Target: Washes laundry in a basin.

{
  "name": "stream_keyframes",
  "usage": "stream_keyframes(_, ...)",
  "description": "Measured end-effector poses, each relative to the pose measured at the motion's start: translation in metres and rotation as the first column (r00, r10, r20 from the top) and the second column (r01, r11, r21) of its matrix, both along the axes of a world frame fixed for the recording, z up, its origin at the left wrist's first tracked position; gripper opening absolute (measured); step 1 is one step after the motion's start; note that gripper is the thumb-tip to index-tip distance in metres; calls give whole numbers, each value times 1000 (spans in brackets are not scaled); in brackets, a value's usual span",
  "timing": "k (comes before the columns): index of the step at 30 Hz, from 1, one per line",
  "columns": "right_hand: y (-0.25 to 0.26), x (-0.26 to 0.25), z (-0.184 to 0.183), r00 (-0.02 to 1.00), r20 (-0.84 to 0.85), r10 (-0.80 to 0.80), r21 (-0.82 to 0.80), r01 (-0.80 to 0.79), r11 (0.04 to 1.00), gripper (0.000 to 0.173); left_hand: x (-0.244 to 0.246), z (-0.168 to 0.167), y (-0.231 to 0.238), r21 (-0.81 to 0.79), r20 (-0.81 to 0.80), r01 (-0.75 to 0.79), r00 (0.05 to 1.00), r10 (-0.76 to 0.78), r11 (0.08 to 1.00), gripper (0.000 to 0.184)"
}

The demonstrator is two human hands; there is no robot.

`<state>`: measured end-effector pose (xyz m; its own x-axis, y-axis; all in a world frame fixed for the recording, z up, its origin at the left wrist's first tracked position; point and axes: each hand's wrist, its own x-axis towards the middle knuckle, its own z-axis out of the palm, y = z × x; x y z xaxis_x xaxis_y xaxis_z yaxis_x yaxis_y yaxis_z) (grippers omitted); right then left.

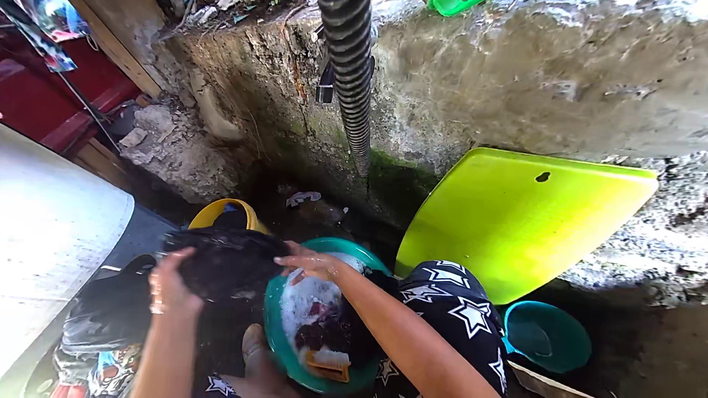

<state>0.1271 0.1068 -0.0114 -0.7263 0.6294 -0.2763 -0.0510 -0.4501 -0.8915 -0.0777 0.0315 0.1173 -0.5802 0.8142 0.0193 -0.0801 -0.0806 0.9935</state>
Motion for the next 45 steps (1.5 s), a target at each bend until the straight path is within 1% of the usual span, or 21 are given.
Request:
stream_keyframes(2,0,-2,2,998,51,35,78,-39,996,65,-32,29,10,175,-8,24,1000,-23,984,18)
stream_keyframes(4,-1,-5,-5,987,157,42,103,-59,993,59,-61,46,24,306,1,-13,1000,13,952,21)
stream_keyframes(7,1,-9,-21,954,293,62,109,-98,989,49,-99,45,57,398,37,-155,988,152,904,35)
stream_keyframes(8,1,-9,-26,945,319,68,104,-106,989,46,-115,35,69,349,-5,-192,978,207,917,43)
stream_keyframes(10,2,-9,-33,926,370,74,97,-118,988,44,-133,9,80,48,-167,-233,957,238,971,59)
stream_keyframes(12,1,-7,-37,897,436,76,115,-139,984,43,-142,-22,76,-352,-334,-216,938,93,911,72)
stream_keyframes(15,2,-5,-46,792,605,85,234,-278,932,46,-139,-66,51,-603,-457,-144,869,-191,785,70)
stream_keyframes(17,2,-4,-60,672,736,75,303,-427,852,50,-127,-87,29,-719,-359,64,818,-449,692,50)
stream_keyframes(18,0,-4,-68,593,803,68,300,-499,813,51,-122,-94,20,-781,-250,208,760,-600,589,44)
stream_keyframes(20,-6,-3,-85,433,900,58,241,-604,759,53,-116,-113,9,-846,-32,420,575,-818,328,42)
stream_keyframes(22,-11,-2,-105,316,944,97,147,-662,735,54,-109,-139,7,-861,30,472,425,-905,193,42)
stream_keyframes(24,-11,1,-128,248,958,147,62,-676,735,56,-99,-161,12,-895,-51,404,329,-943,190,43)
stream_keyframes(27,-3,6,-157,221,963,158,20,-638,769,60,-83,-168,26,-956,-105,252,182,-978,149,47)
stream_keyframes(30,17,8,-188,281,954,103,70,-543,837,64,-83,-162,32,-916,-131,355,182,-975,189,46)
stream_keyframes(33,47,3,-213,396,918,-24,151,-292,944,67,-91,-153,34,-907,-147,358,220,-964,220,46)
stream_keyframes(35,61,-13,-225,382,918,-105,151,-92,984,73,-95,-150,32,-926,-124,320,245,-962,201,47)
stream_keyframes(37,66,-39,-242,324,941,-101,120,-39,992,79,-99,-149,28,-934,-95,312,253,-963,174,47)
stream_keyframes(40,44,-88,-257,266,961,-71,130,-215,968,78,-104,-149,26,-934,-62,327,249,-967,144,47)
stream_keyframes(42,17,-109,-260,318,947,-48,182,-408,895,66,-105,-148,26,-936,-54,324,248,-967,135,47)
stream_keyframes(43,5,-111,-263,359,933,14,186,-516,836,63,-104,-147,27,-936,-57,325,243,-968,137,47)
stream_keyframes(45,-11,-98,-278,385,915,116,233,-743,628,55,-103,-147,28,-931,-67,334,238,-969,147,46)
